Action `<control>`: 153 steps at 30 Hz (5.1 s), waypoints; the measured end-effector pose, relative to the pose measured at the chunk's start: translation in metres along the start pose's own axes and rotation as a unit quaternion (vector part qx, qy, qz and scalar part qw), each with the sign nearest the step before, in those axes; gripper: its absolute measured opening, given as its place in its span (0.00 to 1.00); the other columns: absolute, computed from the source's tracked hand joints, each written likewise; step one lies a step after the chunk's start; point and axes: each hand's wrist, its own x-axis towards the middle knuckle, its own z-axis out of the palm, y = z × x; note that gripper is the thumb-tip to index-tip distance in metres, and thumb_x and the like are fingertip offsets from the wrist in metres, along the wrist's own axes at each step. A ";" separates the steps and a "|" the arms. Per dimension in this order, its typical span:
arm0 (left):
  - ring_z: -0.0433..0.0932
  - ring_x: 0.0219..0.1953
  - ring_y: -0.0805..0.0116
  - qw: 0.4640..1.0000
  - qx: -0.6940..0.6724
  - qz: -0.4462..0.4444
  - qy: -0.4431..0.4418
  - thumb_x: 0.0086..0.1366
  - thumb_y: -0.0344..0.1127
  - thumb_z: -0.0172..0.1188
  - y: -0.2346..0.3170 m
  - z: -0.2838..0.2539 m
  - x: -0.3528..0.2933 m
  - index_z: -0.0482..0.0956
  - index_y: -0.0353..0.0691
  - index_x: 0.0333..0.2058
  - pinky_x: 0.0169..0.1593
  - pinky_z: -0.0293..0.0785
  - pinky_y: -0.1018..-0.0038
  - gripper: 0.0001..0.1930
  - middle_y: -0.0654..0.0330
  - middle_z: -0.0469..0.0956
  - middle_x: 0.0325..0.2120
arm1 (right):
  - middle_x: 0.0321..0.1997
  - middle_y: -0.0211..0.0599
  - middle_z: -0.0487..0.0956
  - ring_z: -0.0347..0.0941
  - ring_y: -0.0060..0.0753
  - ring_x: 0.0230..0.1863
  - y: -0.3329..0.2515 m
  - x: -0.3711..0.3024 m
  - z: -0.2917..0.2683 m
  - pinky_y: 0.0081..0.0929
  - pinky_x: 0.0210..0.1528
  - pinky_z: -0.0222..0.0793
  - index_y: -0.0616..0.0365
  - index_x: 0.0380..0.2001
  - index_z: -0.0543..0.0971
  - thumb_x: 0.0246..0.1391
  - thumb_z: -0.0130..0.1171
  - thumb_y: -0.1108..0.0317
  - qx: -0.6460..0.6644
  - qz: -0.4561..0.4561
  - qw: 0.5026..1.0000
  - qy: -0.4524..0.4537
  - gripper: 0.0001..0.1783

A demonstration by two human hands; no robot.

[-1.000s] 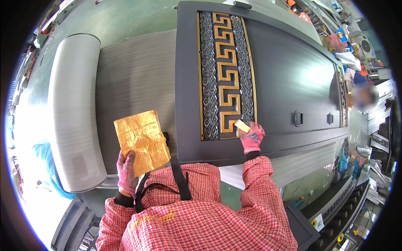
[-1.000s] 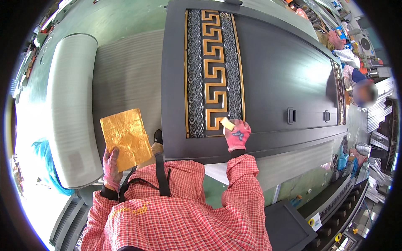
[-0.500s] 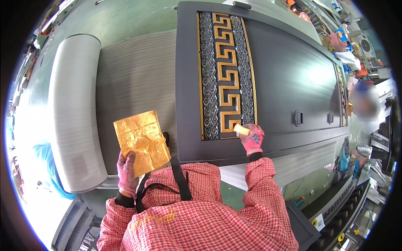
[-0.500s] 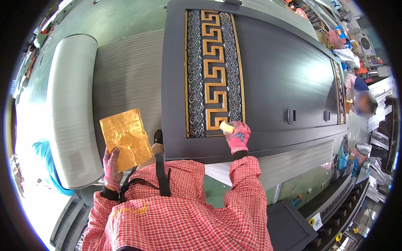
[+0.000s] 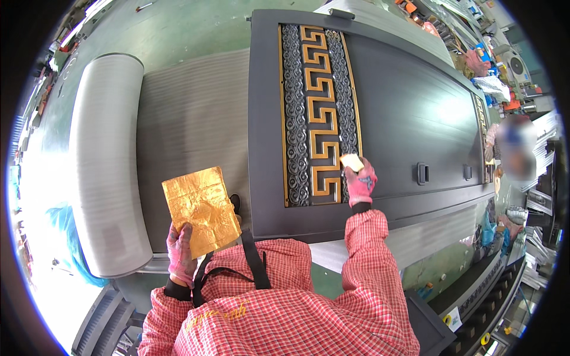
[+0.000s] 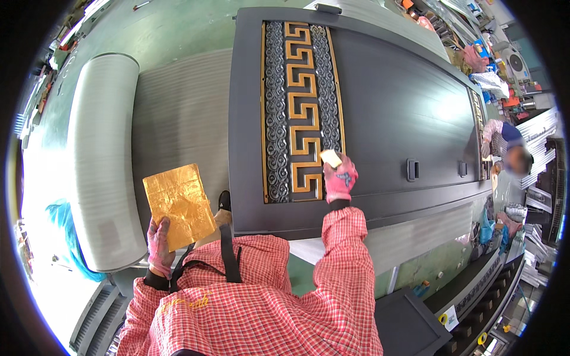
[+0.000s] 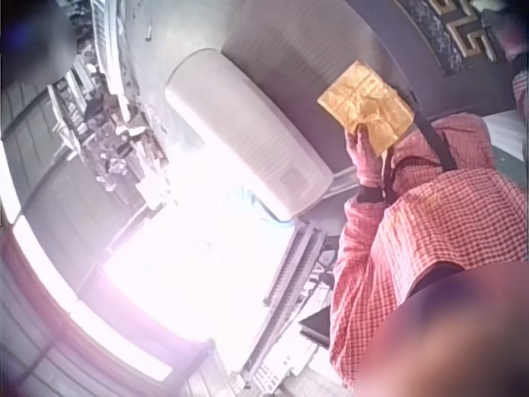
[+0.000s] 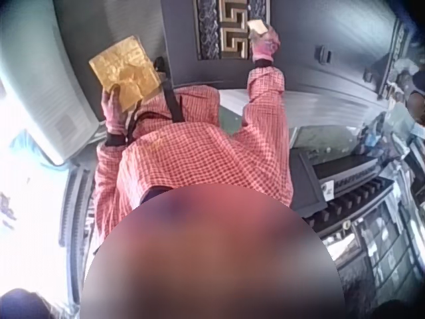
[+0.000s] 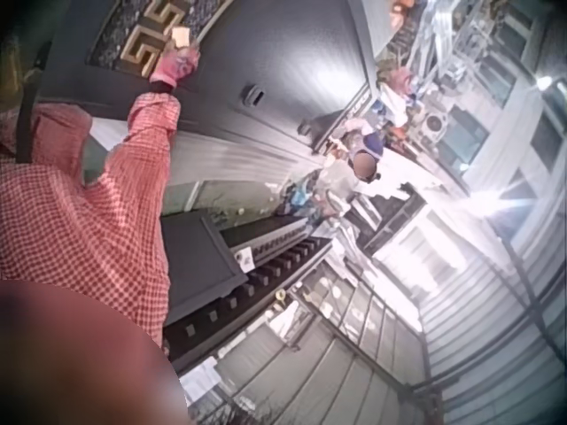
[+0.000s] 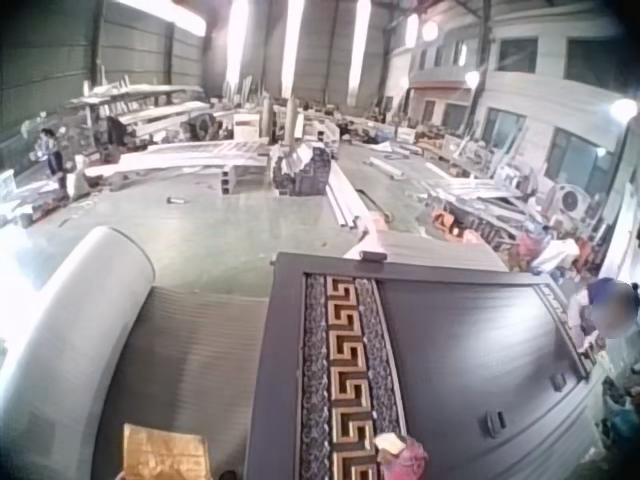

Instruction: The person rubs a small yellow sponge against a gold-leafed Greek key pattern on a dark gray panel. They hold a gold-leaf sheet in the other hand and continue rubbing the pattern along its length.

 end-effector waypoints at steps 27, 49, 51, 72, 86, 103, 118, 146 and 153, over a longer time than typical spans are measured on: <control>0.74 0.42 0.74 0.999 0.002 -0.013 0.032 0.65 0.34 0.58 0.006 -0.012 0.009 0.71 0.40 0.51 0.46 0.73 0.74 0.16 0.67 0.75 0.41 | 0.37 0.44 0.81 0.76 0.45 0.42 -0.007 0.059 0.046 0.35 0.50 0.69 0.48 0.39 0.82 0.38 0.67 0.62 -0.170 0.027 0.984 -0.049 0.19; 0.75 0.43 0.72 1.000 -0.001 -0.008 0.021 0.65 0.34 0.58 0.007 -0.006 0.007 0.70 0.39 0.52 0.46 0.74 0.74 0.18 0.65 0.75 0.42 | 0.34 0.32 0.81 0.76 0.41 0.39 0.032 0.020 0.011 0.35 0.46 0.71 0.47 0.32 0.82 0.37 0.66 0.72 -0.071 -0.063 0.991 -0.092 0.13; 0.75 0.43 0.72 1.000 0.001 -0.010 0.025 0.65 0.34 0.58 0.007 -0.007 0.006 0.70 0.39 0.52 0.46 0.74 0.73 0.18 0.65 0.75 0.42 | 0.34 0.32 0.82 0.76 0.41 0.39 0.025 0.018 0.008 0.35 0.46 0.70 0.48 0.32 0.82 0.38 0.66 0.71 -0.062 -0.046 0.993 -0.092 0.13; 0.74 0.43 0.73 1.000 0.004 -0.006 0.028 0.65 0.34 0.58 0.004 -0.007 0.007 0.70 0.40 0.53 0.46 0.74 0.73 0.18 0.66 0.75 0.41 | 0.37 0.39 0.81 0.77 0.42 0.42 -0.004 0.060 0.034 0.33 0.48 0.71 0.50 0.38 0.81 0.35 0.70 0.70 -0.059 0.021 0.998 -0.018 0.20; 0.75 0.41 0.73 0.999 -0.002 -0.019 0.039 0.65 0.33 0.57 0.007 -0.006 0.007 0.71 0.40 0.51 0.44 0.75 0.73 0.16 0.66 0.75 0.41 | 0.36 0.34 0.81 0.74 0.41 0.46 -0.026 0.043 0.046 0.35 0.54 0.64 0.48 0.34 0.82 0.33 0.69 0.68 -0.003 -0.117 0.979 -0.169 0.18; 0.75 0.42 0.72 0.999 -0.004 -0.009 0.044 0.64 0.37 0.59 0.003 -0.018 0.010 0.70 0.40 0.51 0.45 0.74 0.73 0.18 0.64 0.75 0.42 | 0.37 0.29 0.80 0.74 0.41 0.43 -0.034 0.076 0.072 0.37 0.51 0.64 0.43 0.34 0.81 0.36 0.64 0.70 -0.071 -0.174 0.978 -0.088 0.16; 0.76 0.42 0.72 0.999 0.008 -0.001 0.046 0.65 0.37 0.58 -0.002 -0.018 0.013 0.69 0.39 0.53 0.45 0.75 0.74 0.19 0.63 0.76 0.42 | 0.37 0.31 0.81 0.74 0.39 0.43 -0.045 0.090 0.082 0.35 0.50 0.66 0.44 0.34 0.82 0.37 0.64 0.68 -0.149 -0.164 0.967 -0.128 0.15; 0.76 0.41 0.71 0.999 0.022 -0.015 0.046 0.65 0.37 0.59 0.008 -0.004 0.009 0.69 0.40 0.52 0.43 0.75 0.73 0.19 0.64 0.75 0.42 | 0.39 0.31 0.79 0.73 0.40 0.45 -0.024 0.035 0.052 0.37 0.54 0.61 0.45 0.33 0.81 0.36 0.63 0.65 -0.119 -0.103 0.980 -0.119 0.14; 0.76 0.41 0.71 0.999 0.024 -0.005 0.039 0.64 0.38 0.59 0.003 -0.007 0.008 0.69 0.41 0.52 0.43 0.75 0.73 0.19 0.65 0.75 0.41 | 0.38 0.31 0.79 0.74 0.41 0.44 -0.014 0.037 0.043 0.36 0.51 0.64 0.45 0.33 0.82 0.36 0.66 0.63 -0.118 -0.045 0.990 -0.068 0.14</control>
